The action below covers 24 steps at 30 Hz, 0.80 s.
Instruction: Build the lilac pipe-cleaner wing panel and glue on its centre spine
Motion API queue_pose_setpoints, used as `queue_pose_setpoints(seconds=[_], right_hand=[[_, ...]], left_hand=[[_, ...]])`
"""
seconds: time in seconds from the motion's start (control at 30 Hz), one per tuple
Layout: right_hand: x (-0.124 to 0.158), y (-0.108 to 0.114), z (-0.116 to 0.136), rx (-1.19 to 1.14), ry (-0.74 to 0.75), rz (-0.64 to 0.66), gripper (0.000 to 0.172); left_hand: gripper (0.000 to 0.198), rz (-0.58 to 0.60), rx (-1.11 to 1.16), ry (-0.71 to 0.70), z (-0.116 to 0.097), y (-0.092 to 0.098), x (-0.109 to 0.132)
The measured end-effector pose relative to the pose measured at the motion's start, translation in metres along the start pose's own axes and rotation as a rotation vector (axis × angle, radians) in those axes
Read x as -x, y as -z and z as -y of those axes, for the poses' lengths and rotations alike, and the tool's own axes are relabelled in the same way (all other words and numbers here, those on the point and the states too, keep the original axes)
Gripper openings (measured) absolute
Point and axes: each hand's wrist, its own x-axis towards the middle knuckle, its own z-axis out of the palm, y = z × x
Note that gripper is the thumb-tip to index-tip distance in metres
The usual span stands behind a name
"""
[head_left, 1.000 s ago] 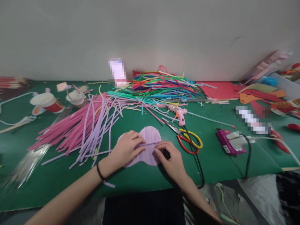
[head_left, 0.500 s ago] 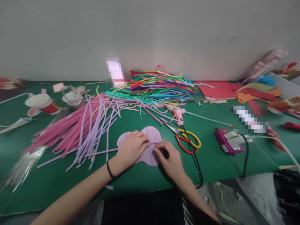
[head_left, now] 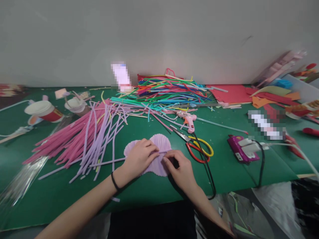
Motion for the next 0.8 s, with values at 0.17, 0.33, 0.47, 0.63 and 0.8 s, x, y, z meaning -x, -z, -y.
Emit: queue_pose_setpoints(seconds=[0.17, 0.33, 0.47, 0.63, 0.8], right_hand=[[0.0, 0.0, 0.0, -0.007, -0.008, 0.001, 0.008], [0.0, 0.001, 0.001, -0.008, -0.012, 0.003, 0.007], [0.001, 0.0, 0.0, -0.008, -0.006, 0.003, 0.007], [0.001, 0.0, -0.001, -0.039, -0.007, -0.005, 0.007], [-0.001, 0.003, -0.002, -0.078, -0.049, -0.112, 0.008]], left_hand=[[0.018, 0.008, -0.056, -0.029, 0.0, -0.002, -0.002], [0.02, -0.002, -0.087, -0.045, 0.0, -0.004, -0.005], [0.02, -0.027, -0.024, -0.02, -0.001, -0.005, -0.005], [0.021, -0.027, 0.015, -0.017, -0.006, -0.007, -0.007], [0.02, 0.034, -0.028, -0.04, -0.008, -0.009, -0.015]])
